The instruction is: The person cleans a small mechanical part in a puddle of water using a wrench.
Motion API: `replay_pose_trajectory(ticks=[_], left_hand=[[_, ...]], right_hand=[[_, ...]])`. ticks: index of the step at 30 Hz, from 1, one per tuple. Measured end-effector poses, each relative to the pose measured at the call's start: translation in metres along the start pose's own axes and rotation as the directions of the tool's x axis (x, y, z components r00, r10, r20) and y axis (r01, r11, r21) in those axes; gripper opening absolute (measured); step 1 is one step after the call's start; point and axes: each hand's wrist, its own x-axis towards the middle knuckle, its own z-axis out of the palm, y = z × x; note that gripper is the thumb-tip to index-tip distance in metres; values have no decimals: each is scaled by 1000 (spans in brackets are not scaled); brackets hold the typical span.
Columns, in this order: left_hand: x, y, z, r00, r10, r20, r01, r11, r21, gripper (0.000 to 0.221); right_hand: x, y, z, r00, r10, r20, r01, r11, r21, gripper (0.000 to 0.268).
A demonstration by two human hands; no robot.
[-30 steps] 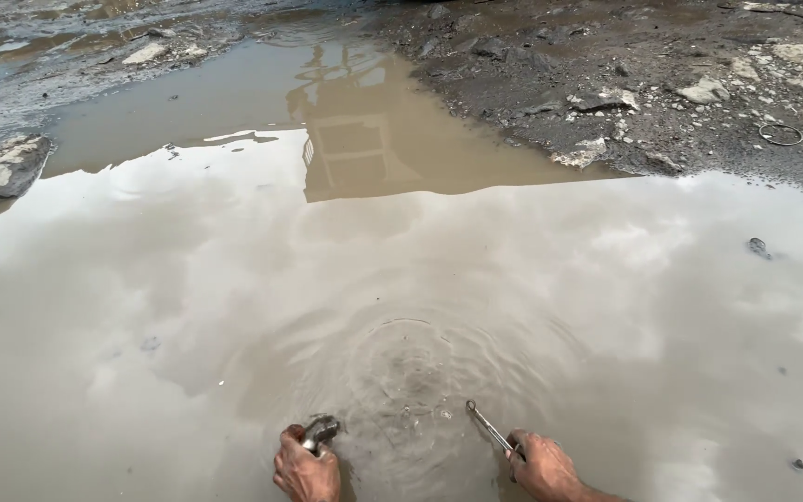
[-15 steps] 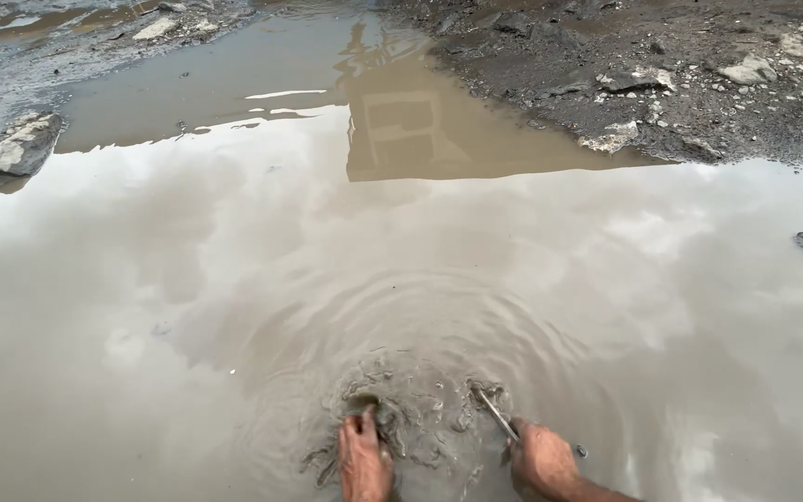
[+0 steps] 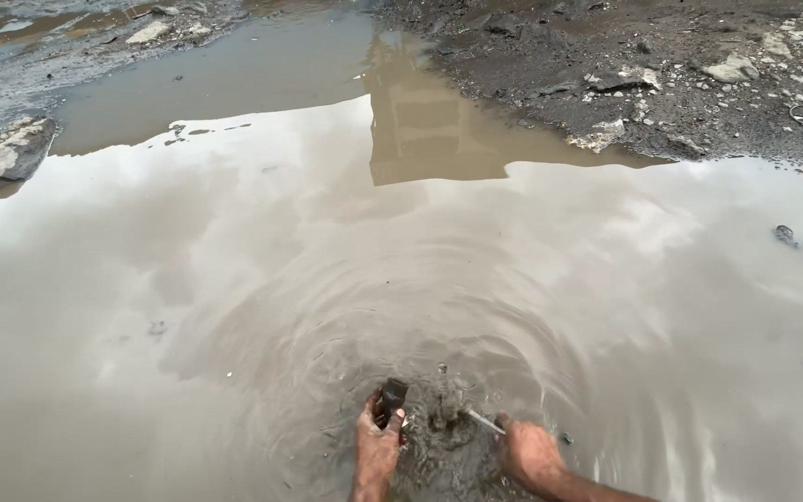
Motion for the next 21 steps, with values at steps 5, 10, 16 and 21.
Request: replay_pose_trajectory(ticks=[5,10,16,21], left_hand=[[-8,17,-14,981,-103,167,188,745,-640,50],[-18,34,-18,982,18,187,129,663,-738,50],[-32,53,-20,968,71,240,146,618,-772,52],[-36,57,-17,961,144,238,89,653,-752,53]], right_hand=[[-12,-12,-37,972,203,-118,-171,957,234,25],[-10,-21,-35,981,195,-27,-144,804,577,31],[-35,-73,-73,981,185,58,-175,714,678,32],[-47,-88,-93,984,171,40,-150,697,701,30]])
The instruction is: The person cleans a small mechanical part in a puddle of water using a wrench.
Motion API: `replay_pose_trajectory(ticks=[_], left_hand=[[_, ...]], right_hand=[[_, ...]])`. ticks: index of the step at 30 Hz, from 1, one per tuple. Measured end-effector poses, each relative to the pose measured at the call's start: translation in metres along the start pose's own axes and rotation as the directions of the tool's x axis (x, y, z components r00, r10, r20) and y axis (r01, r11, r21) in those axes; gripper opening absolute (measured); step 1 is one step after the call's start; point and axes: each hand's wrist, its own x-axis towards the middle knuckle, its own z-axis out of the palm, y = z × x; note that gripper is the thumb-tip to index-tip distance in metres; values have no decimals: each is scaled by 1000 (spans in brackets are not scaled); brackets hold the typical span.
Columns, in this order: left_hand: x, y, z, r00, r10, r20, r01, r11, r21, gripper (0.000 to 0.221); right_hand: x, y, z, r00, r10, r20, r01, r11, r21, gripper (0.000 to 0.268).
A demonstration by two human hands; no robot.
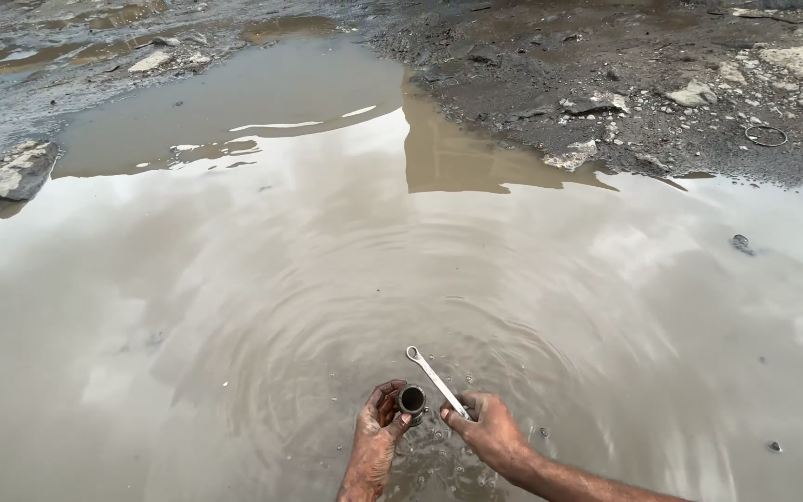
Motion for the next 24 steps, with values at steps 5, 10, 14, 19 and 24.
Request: replay_pose_trajectory(ticks=[5,10,14,19,24], left_hand=[[-3,0,7,999,-48,20,49,998,-37,52],[-14,12,25,974,-223,46,218,971,95,47],[-25,27,41,977,-155,146,115,961,251,41],[-20,17,39,977,-142,162,81,939,333,35],[-29,26,54,992,-97,81,70,957,282,28]], right_hand=[[-16,-19,-11,990,-125,-64,125,992,-1,27],[-11,-18,-20,917,-334,218,367,921,-134,34],[-14,-18,-25,907,-66,415,77,997,-10,24],[33,41,-21,684,37,728,-532,708,464,15],[-3,10,-29,733,72,676,-398,852,341,21]])
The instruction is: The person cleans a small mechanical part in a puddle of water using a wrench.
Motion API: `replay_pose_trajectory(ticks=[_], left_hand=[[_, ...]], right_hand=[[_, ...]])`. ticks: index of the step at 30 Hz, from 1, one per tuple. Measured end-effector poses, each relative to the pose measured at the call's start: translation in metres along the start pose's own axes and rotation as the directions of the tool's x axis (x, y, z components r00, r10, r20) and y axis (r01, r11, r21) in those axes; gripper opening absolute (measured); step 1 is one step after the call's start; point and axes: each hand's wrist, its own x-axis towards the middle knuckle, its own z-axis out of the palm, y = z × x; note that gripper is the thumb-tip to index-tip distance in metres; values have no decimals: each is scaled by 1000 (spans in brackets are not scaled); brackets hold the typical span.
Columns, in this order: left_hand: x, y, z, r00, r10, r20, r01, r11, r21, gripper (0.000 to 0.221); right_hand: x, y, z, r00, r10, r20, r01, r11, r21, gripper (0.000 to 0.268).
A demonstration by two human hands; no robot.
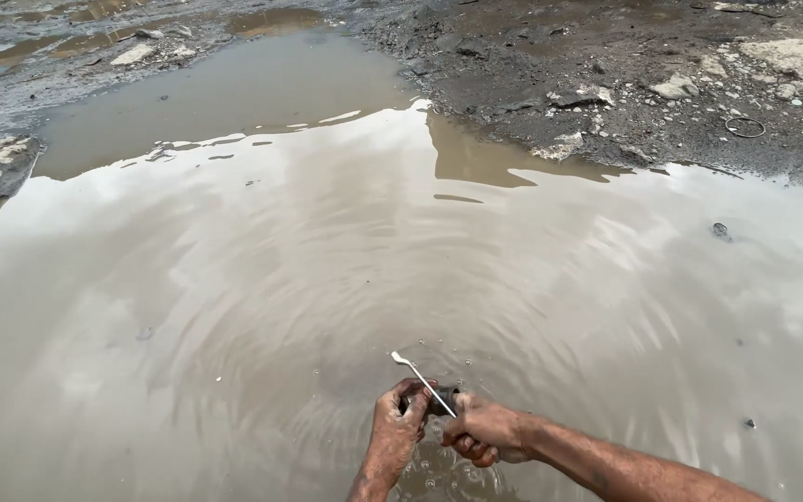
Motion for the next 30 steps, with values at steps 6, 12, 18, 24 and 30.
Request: replay_pose_trajectory(ticks=[6,12,18,24,30], left_hand=[[3,-10,-6,975,-199,-102,187,975,-116,29],[0,-10,-4,959,-271,-83,261,958,-120,34],[-6,-17,12,977,-36,-209,35,999,-9,27],[-33,8,20,993,82,-81,-89,992,-94,34],[-16,-22,11,986,132,-102,-152,961,-230,36]], right_hand=[[-23,2,14,932,-360,-35,177,538,-824,22],[-23,6,22,918,-389,-77,170,562,-809,27],[-4,11,25,997,4,-71,21,937,349,13],[-8,-3,36,994,-79,-76,109,776,621,14],[-29,-1,44,988,-149,-47,156,953,258,13]])
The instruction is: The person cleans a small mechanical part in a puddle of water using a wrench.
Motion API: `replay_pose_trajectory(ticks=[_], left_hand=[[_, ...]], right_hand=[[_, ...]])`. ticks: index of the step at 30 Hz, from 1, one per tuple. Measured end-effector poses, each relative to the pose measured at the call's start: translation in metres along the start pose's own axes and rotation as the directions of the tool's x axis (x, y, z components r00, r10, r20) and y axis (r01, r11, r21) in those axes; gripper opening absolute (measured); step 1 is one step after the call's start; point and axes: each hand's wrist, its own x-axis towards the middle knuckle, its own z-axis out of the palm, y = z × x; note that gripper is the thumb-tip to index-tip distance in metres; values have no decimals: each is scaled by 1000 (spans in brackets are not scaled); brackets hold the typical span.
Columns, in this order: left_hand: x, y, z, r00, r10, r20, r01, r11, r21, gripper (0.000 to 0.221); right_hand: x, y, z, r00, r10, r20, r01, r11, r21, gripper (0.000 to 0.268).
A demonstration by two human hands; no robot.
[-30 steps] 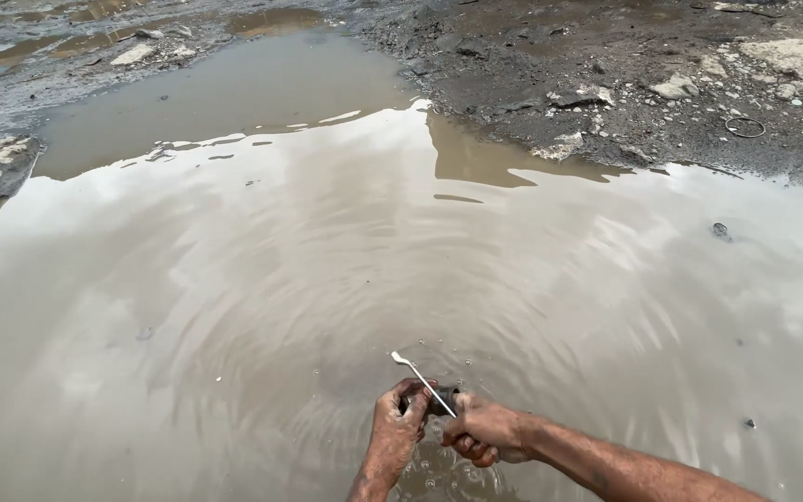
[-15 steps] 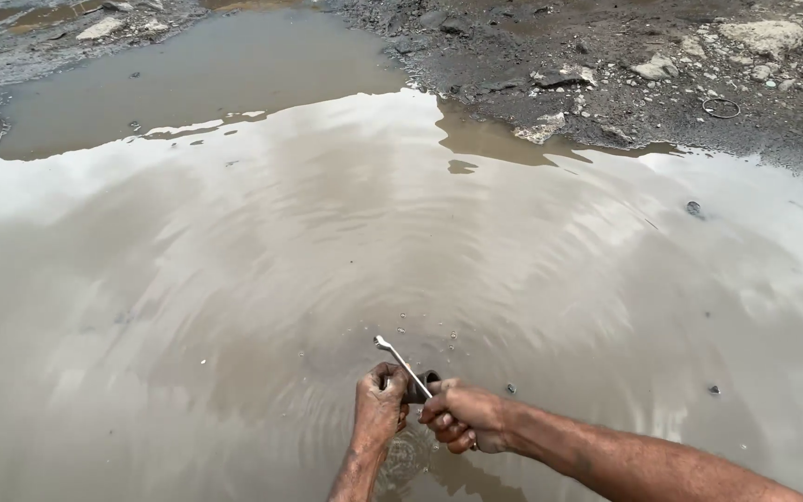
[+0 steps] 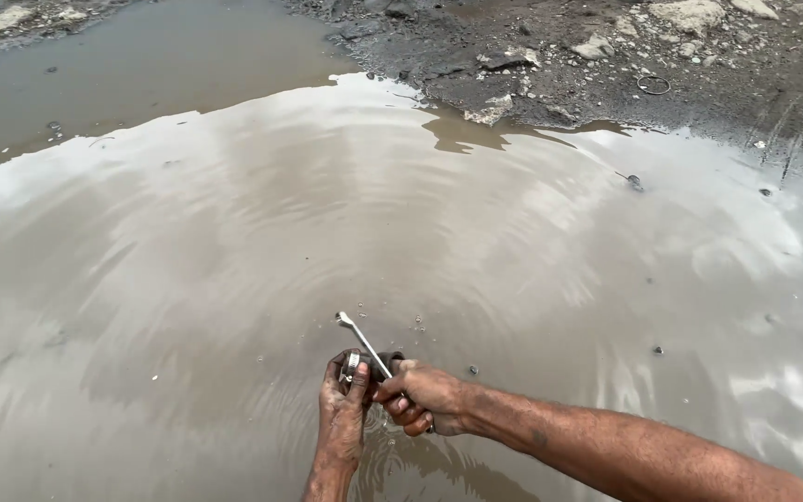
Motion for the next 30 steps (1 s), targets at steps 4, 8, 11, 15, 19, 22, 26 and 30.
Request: replay_pose_trajectory(ticks=[4,8,11,15,19,22,26,30], left_hand=[[14,-18,-12,974,-112,-195,124,991,46,39],[14,-30,-18,937,-236,-256,249,968,17,45],[6,-17,-8,953,-233,-194,235,972,-17,49],[3,-2,-5,971,-208,-118,205,978,-35,56],[-1,14,-1,992,-125,-25,125,992,8,61],[0,14,0,999,-45,9,44,999,10,57],[12,7,-9,979,-156,-135,177,972,157,47],[9,9,-12,951,-255,-178,291,931,221,52]], right_hand=[[-23,-11,26,986,-110,-128,-16,698,-716,21],[-16,-5,12,961,-253,-110,-21,329,-944,28],[-9,1,-2,958,-284,-42,60,340,-939,28],[-7,1,-3,990,-90,-111,6,800,-600,23],[17,23,-29,998,58,-35,-54,994,98,12],[20,24,-29,999,35,39,-42,976,214,21],[-5,1,-7,1000,29,-5,-30,980,-199,36],[-15,-5,-8,982,-184,-47,47,477,-878,49]])
